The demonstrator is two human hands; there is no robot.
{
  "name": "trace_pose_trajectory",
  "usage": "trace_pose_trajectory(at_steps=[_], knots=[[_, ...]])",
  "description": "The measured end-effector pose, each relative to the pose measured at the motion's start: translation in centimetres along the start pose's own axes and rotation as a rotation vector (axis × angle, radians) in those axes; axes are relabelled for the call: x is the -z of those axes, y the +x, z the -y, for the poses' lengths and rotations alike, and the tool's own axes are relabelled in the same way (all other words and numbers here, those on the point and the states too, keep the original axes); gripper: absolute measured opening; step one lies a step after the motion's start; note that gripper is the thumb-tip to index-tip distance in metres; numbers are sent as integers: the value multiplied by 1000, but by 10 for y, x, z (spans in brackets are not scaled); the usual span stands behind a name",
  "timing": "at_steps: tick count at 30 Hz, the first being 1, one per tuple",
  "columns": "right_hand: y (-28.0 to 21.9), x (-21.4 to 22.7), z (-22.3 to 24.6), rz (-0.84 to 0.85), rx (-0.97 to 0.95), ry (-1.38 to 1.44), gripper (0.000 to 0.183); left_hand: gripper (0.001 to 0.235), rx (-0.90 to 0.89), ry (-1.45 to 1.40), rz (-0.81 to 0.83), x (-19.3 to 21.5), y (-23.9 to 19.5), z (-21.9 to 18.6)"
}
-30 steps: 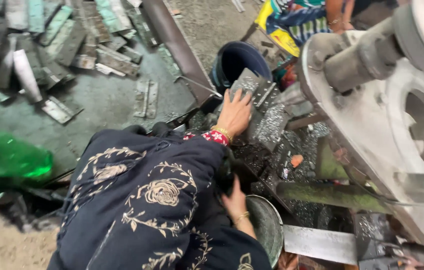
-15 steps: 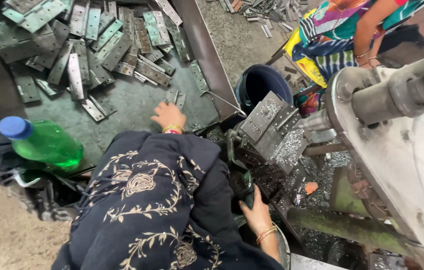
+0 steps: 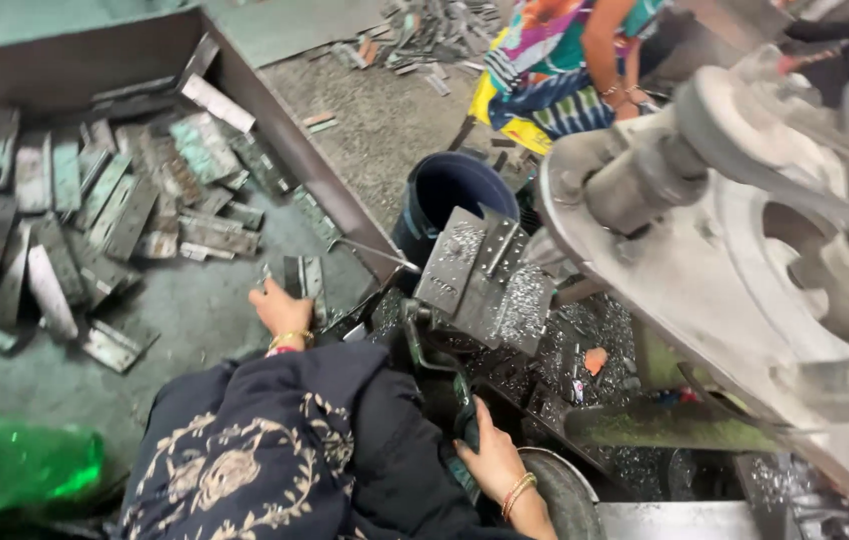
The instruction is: The person picks up a metal hinge from a bin, places it onto a machine to be processed, and then tosses it back into the bin, occasionally clearing metal shavings from the machine.
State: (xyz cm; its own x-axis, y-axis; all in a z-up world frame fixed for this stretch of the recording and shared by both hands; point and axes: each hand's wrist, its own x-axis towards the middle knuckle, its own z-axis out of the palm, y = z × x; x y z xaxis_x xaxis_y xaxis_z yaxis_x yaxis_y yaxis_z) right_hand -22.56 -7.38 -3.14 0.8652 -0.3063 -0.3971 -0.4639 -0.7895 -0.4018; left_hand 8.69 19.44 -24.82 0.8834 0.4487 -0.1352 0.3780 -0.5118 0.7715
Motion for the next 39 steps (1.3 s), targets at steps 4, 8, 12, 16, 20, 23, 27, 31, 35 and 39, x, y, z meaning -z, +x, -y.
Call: trace_pose_trajectory(at_steps=[4, 8, 12, 16, 20, 23, 27, 31, 35, 39], knots=[[-5, 8, 11, -4, -22, 0, 90, 70, -81, -32, -1, -30, 18, 30], [-8, 9, 12, 28, -50, 2, 90, 73, -108, 21, 6, -12, 18, 23], [-14, 11, 16, 33, -33, 16, 90, 79, -71, -166, 47, 27, 16, -19], [-16, 9, 13, 47, -48, 2, 90, 80, -452, -277, -79, 28, 36, -31], [-19, 11, 19, 32, -22, -5, 89, 81, -268, -283, 272, 97, -16, -133], [-20, 14, 20, 32, -33, -7, 89, 79, -392, -303, 392, 108, -57, -187], [-19, 15, 20, 34, -28, -15, 89, 73, -463, -262, 501, 105, -116, -244], [-18, 14, 21, 49, -33, -12, 92, 61, -612, -243, 490, 40, -157, -228], [-13, 13, 17, 51, -29, -31, 94, 45, -873, -141, 479, 23, -198, -205], [-13, 6, 12, 34, -13, -34, 94, 27, -1277, 299, 367, 62, -213, -214]])
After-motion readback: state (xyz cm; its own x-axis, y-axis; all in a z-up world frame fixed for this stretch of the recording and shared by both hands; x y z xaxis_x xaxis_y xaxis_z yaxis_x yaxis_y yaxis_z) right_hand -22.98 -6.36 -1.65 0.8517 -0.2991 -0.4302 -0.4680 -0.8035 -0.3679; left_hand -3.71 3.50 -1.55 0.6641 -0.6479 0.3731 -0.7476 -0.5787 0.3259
